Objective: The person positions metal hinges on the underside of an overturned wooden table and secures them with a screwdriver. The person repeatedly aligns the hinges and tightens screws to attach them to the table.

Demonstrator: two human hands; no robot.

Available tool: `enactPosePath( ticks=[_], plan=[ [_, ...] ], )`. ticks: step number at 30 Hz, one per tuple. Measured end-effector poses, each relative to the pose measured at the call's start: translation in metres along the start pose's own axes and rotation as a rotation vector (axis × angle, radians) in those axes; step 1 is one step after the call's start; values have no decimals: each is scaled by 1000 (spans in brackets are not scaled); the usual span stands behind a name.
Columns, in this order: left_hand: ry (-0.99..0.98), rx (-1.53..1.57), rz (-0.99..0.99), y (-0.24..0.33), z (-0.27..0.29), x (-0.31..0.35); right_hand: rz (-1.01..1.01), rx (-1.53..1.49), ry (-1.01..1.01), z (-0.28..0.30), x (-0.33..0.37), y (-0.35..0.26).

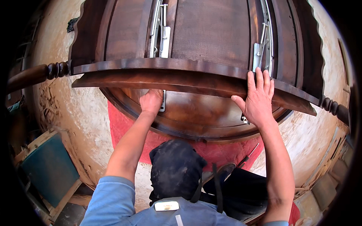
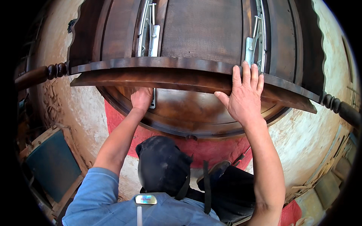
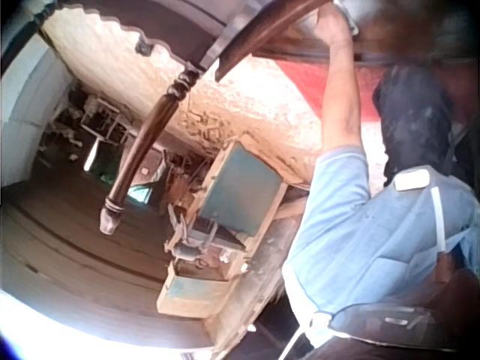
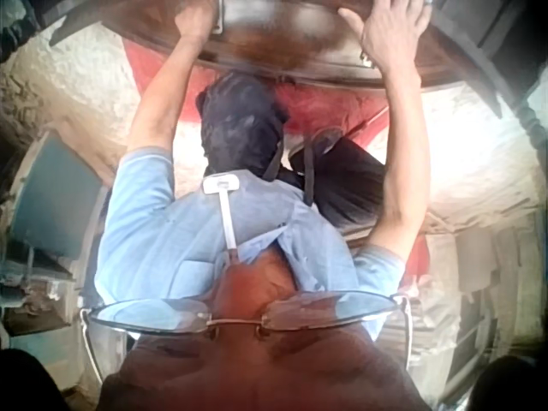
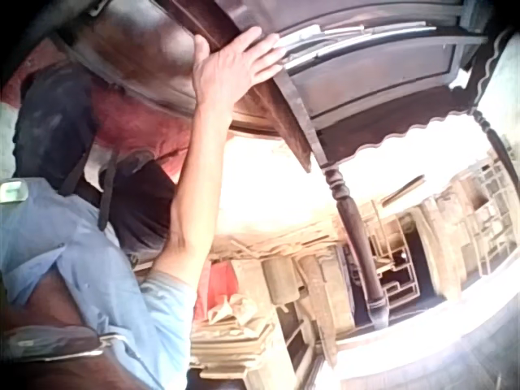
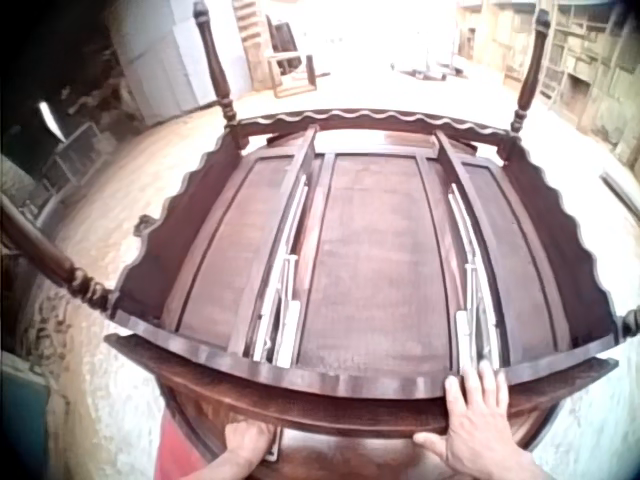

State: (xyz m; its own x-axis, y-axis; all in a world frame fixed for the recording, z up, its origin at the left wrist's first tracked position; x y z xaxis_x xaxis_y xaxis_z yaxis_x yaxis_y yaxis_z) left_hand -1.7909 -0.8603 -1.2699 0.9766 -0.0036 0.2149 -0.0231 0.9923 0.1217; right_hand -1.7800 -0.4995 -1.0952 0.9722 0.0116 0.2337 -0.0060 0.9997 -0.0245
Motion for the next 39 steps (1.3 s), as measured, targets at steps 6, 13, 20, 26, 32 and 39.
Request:
enactPosePath(
  ticks=[6,13,20,26,32,39],
  plan=[
    [-64,4,51,-8,11,0,291,-284,257,73,28,-69],
    [-96,72,27,-1,7,-4,517,-643,-234,-96,61,-204],
    [-156,79,83,-3,9,-1,583,-457,-264,-144,49,-251],
    [-136,128,35,-3,7,-1,577,-321,-240,-150,58,-261],
    [-180,124,38,-3,7,0,572,-243,-220,-153,62,-266],
    [-156,134,33,-1,13,-4,567,-231,-224,-153,64,-270]
  ],
)
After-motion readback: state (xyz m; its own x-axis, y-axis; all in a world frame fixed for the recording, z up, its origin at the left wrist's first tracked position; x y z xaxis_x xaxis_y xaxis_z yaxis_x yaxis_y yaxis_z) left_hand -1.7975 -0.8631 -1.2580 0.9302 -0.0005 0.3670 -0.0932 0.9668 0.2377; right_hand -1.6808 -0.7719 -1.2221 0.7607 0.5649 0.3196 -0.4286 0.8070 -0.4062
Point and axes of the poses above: each hand's wrist, its own x-axis away from the middle knuckle, its own z-axis out of the back of the hand, y = z × x, the point moved 7 cm from there along -x, towards the middle knuckle, and after that the axes turned 3 degrees about y, right-handed, at the moved point
